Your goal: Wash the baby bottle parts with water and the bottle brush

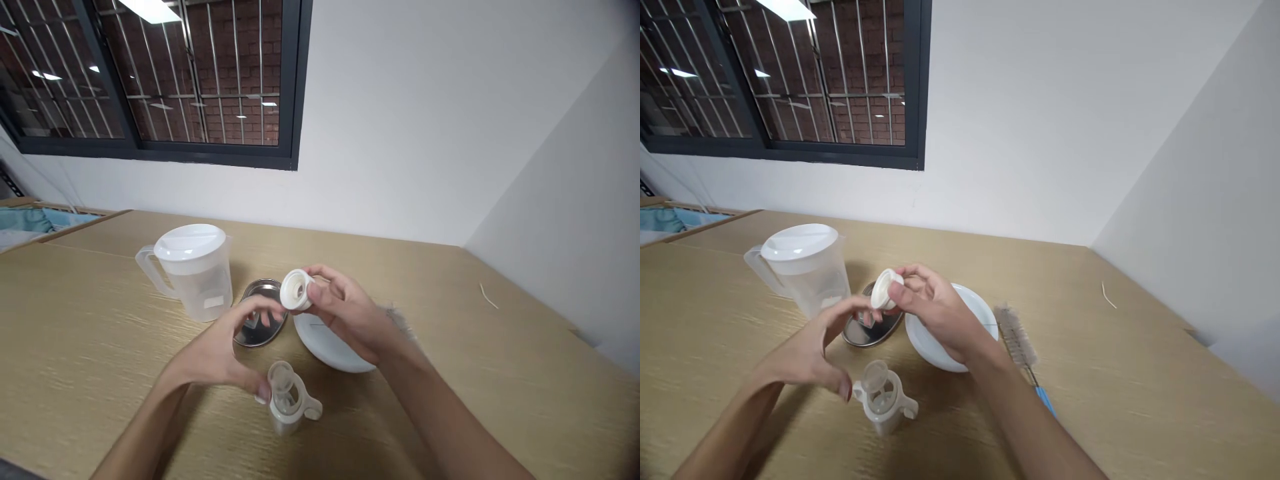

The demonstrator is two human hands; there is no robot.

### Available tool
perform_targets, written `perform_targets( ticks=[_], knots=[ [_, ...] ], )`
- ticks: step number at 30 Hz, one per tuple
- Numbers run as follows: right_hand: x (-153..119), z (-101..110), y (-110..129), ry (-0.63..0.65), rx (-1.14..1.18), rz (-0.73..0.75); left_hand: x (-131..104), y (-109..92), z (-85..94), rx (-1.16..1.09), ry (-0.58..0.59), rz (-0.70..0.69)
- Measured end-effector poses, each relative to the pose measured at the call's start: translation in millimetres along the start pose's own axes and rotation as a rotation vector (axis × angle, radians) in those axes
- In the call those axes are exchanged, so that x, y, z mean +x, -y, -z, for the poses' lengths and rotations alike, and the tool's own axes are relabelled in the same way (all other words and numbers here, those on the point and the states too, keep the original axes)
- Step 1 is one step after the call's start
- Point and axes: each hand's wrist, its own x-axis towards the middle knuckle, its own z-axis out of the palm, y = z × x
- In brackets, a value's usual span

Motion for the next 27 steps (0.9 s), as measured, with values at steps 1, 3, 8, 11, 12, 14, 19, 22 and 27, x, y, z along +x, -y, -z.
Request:
perform_targets(
  ticks=[1, 3, 8, 11, 12, 14, 19, 22, 27],
  knots=[
    [-1, 2, 4, -0.011, -0.013, 0.004, -1, -2, 3.7, 0.080, 0.110, 0.055],
    [-3, 5, 10, -0.027, -0.045, 0.008, -1, -4, 5.7, 0.167, 0.248, 0.112],
    [-7, 10, 15, -0.043, -0.125, 0.018, 6, 3, -2.0, 0.118, 0.327, 0.101],
    [-8, 12, 16, -0.041, -0.147, 0.000, 8, 4, -2.4, 0.062, 0.334, 0.101],
    [-8, 12, 17, -0.043, -0.152, -0.005, 9, 3, -2.1, 0.042, 0.339, 0.099],
    [-9, 13, 18, -0.047, -0.157, -0.002, 9, 1, -2.1, 0.016, 0.356, 0.093],
    [-11, 14, 21, -0.054, -0.176, 0.018, 7, -3, -7.3, 0.042, 0.397, 0.078],
    [-11, 15, 23, -0.063, -0.200, 0.021, 6, -2, -11.3, 0.049, 0.413, 0.067],
    [-14, 14, 28, -0.088, -0.215, 0.040, 5, -3, -14.2, 0.079, 0.403, 0.063]
  ],
)
